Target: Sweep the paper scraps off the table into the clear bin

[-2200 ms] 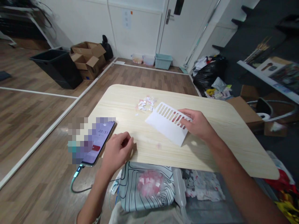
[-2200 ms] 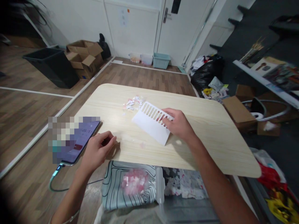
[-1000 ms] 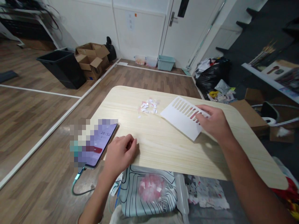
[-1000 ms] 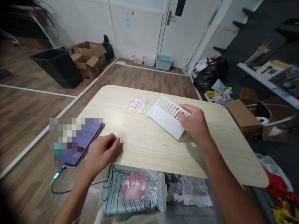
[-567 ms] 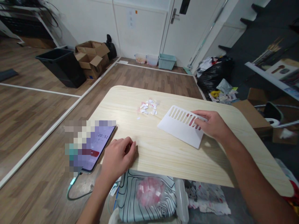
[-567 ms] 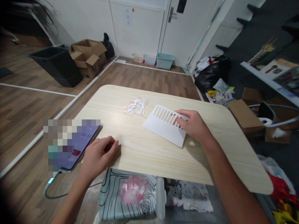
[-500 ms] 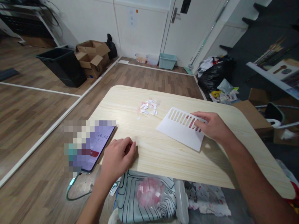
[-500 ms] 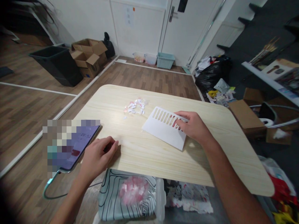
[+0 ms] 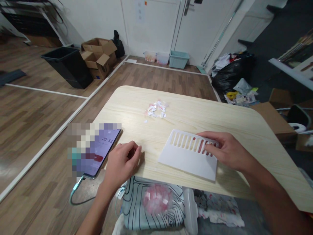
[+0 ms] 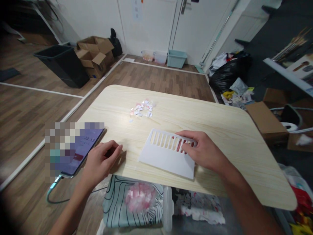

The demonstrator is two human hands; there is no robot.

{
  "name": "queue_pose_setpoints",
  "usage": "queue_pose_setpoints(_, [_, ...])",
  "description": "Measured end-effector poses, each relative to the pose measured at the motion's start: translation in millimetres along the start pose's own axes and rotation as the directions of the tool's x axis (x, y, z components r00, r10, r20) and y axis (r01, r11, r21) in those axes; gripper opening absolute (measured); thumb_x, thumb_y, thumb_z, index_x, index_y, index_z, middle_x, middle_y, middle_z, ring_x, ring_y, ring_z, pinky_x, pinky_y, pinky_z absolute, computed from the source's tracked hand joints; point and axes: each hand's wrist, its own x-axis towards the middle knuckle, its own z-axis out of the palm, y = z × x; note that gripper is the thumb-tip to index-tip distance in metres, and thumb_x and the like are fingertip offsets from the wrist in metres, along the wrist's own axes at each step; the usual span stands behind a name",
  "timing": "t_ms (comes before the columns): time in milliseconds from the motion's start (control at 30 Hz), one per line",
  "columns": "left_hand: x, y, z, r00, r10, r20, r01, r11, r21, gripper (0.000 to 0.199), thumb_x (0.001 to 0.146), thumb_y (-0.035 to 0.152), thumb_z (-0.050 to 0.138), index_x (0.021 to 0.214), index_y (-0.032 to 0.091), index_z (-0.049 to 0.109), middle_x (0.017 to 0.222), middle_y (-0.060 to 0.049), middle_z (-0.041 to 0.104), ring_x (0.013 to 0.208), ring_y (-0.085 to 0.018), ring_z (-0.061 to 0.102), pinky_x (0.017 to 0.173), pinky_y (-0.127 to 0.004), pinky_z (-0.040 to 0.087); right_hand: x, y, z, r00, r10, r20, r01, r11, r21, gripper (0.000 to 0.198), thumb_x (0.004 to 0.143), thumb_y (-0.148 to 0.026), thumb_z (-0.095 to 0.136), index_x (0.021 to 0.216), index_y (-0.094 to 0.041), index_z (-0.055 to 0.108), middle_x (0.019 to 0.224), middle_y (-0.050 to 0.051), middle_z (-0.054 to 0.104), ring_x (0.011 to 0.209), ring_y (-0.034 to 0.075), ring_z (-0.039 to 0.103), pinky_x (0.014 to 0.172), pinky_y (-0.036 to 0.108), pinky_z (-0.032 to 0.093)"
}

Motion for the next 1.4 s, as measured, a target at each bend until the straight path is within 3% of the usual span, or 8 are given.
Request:
queue_pose_setpoints(367, [1.2, -1.1, -0.2, 1.0, -0.013, 0.018, 0.013, 1.0, 0.014, 0.038, 0.099, 0.044, 0.055, 0.069, 0.023, 0.059, 0.059, 0.003, 0.06, 0.062, -0.017, 0.055, 0.067, -0.031, 0.036, -14.9, -1.4, 14.3, 0.999, 0.019, 0.037, -0.018, 0.999, -0.039, 0.03, 0.077, -0.024, 0.061, 0.093, -0.02, 0.087, 0.083, 0.004, 0.085, 0.069, 0.022, 0.078, 0.061, 0.029, 0.062])
queue_pose_setpoints(600, [0.2, -2.1, -0.4, 0.999, -0.037, 0.022, 0.038, 0.998, -0.041, 0.038, 0.1, 0.045, 0.056, 0.069, 0.022, 0.059, 0.058, 0.003, 0.058, 0.062, -0.016, 0.054, 0.067, -0.031, 0.036, -7.0, 6.9, 15.9, 0.981, 0.05, -0.186, -0.068, 0.993, -0.092, 0.031, 0.077, -0.026, 0.063, 0.096, -0.019, 0.086, 0.085, 0.006, 0.084, 0.068, 0.024, 0.076, 0.059, 0.032, 0.06])
queue_pose_setpoints(833, [-0.3, -1.0, -1.4, 0.997, -0.073, 0.016, 0.074, 0.992, -0.105, 0.039, 0.099, 0.047, 0.055, 0.07, 0.022, 0.059, 0.06, 0.004, 0.057, 0.06, -0.015, 0.052, 0.065, -0.03, 0.036, -6.5, 14.1, -0.1, 0.956, 0.131, -0.263, -0.163, 0.981, -0.103, 0.032, 0.074, -0.026, 0.063, 0.096, -0.019, 0.085, 0.084, 0.006, 0.084, 0.067, 0.023, 0.075, 0.058, 0.032, 0.058])
queue_pose_setpoints(1100, [-0.1, -1.8, -0.1, 1.0, -0.022, 0.004, 0.022, 0.999, -0.035, 0.038, 0.101, 0.047, 0.055, 0.072, 0.022, 0.062, 0.061, 0.003, 0.06, 0.063, -0.016, 0.055, 0.065, -0.03, 0.036, -6.2, 26.7, -17.1, 0.934, 0.158, -0.321, -0.186, 0.981, -0.056, 0.032, 0.071, -0.027, 0.066, 0.095, -0.02, 0.086, 0.091, 0.008, 0.085, 0.075, 0.026, 0.078, 0.063, 0.033, 0.061])
queue_pose_setpoints(1267, [-0.6, -3.2, 1.6, 1.0, -0.011, 0.005, 0.011, 1.0, -0.009, 0.039, 0.102, 0.048, 0.054, 0.073, 0.023, 0.063, 0.059, 0.004, 0.059, 0.062, -0.016, 0.055, 0.066, -0.03, 0.037, -6.3, 28.1, -15.4, 0.949, 0.167, -0.268, -0.187, 0.981, -0.051, 0.029, 0.07, -0.027, 0.065, 0.089, -0.021, 0.085, 0.081, 0.005, 0.084, 0.067, 0.024, 0.075, 0.058, 0.03, 0.058])
queue_pose_setpoints(1400, [-0.1, -3.2, 1.1, 1.0, -0.001, 0.004, 0.001, 1.0, -0.005, 0.039, 0.102, 0.047, 0.055, 0.072, 0.023, 0.062, 0.06, 0.004, 0.06, 0.062, -0.016, 0.056, 0.065, -0.03, 0.037, -10.5, 28.9, -19.8, 0.966, 0.209, -0.151, -0.216, 0.976, -0.036, 0.026, 0.069, -0.032, 0.065, 0.083, -0.021, 0.084, 0.08, 0.006, 0.083, 0.067, 0.025, 0.076, 0.06, 0.032, 0.06])
